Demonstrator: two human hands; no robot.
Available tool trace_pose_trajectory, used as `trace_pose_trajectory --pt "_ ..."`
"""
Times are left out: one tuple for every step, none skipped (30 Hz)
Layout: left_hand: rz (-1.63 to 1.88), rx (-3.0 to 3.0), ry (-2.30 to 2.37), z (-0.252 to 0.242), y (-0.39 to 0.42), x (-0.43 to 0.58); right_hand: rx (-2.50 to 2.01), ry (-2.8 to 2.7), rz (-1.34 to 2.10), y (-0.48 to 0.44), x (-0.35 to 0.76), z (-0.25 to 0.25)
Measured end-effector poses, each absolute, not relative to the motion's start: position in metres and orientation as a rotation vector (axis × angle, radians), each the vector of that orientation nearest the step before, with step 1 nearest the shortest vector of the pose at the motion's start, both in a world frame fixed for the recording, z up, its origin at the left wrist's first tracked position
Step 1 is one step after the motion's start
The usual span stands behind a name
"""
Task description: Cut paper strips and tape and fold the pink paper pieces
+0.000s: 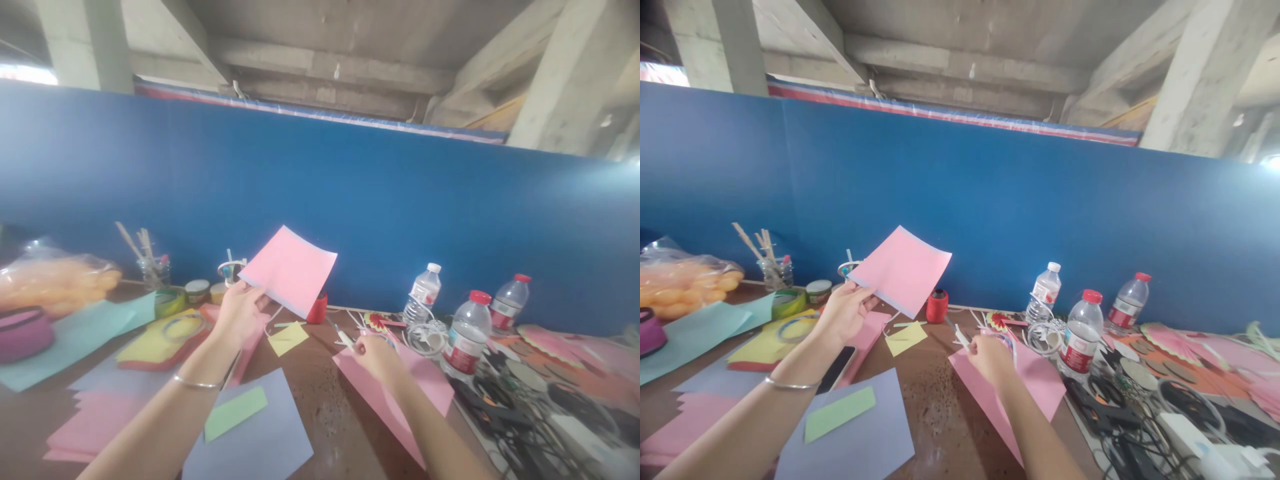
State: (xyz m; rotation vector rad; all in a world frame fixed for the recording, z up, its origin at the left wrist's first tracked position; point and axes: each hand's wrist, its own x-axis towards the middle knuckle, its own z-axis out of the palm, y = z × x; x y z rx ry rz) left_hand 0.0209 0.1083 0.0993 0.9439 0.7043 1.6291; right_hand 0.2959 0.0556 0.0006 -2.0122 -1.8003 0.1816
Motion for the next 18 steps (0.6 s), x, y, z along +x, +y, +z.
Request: trace_pose_trajectory --pt "1.605 0.946 0.705 0.099 0.107 0.023 -2.033 -1.756 0.176 0.057 0.301 0.0" --pt "1.58 0.949 0.708 0.099 0.105 0.025 -2.051 -1.708 0.176 0.057 0.305 -0.002" --pt "1.554 0.951 0.711 0.098 0.103 0.027 -2.063 -1.659 0.182 0.057 0.31 -0.003" --pt "1.528 0.953 0.716 0.097 0.102 0.029 -2.066 -1.612 0.193 0.057 0.314 -0.005" --pt "1.506 0.957 0.721 0.096 0.101 0.032 -2.056 -1.569 0.21 0.056 0.317 -0.006" --pt "1.487 0.96 0.726 0.094 0.1 0.034 -2.032 -1.53 0.23 0.056 0.319 -0.007" --pt "1.473 0.964 0.73 0.092 0.099 0.037 -1.993 -1.496 0.255 0.055 0.32 -0.008" --pt "1.462 0.969 0.733 0.09 0.098 0.039 -1.94 -1.464 0.285 0.056 0.319 -0.007" --pt "1.452 0.976 0.734 0.088 0.097 0.042 -1.875 -1.434 0.322 0.056 0.316 -0.006" --pt "1.439 0.984 0.733 0.086 0.096 0.044 -1.801 -1.403 0.367 0.057 0.312 -0.005" --pt "1.421 0.995 0.731 0.084 0.094 0.047 -1.722 -1.367 0.419 0.059 0.307 -0.002" --pt "1.4 1.007 0.729 0.081 0.093 0.05 -1.641 -1.328 0.478 0.061 0.301 0.0" --pt "1.378 1.022 0.725 0.079 0.09 0.054 -1.56 -1.283 0.54 0.063 0.294 0.003" --pt "1.355 1.037 0.723 0.076 0.088 0.057 -1.485 -1.231 0.594 0.064 0.288 0.006" --pt "1.33 1.052 0.725 0.074 0.084 0.062 -1.422 -1.182 0.638 0.065 0.282 0.009" --pt "1.304 1.066 0.73 0.071 0.081 0.066 -1.371 -1.135 0.667 0.065 0.278 0.011" --pt "1.275 1.08 0.739 0.069 0.077 0.07 -1.332 -1.093 0.685 0.064 0.276 0.013" --pt "1.244 1.095 0.75 0.067 0.074 0.074 -1.301 -1.058 0.693 0.062 0.275 0.015"
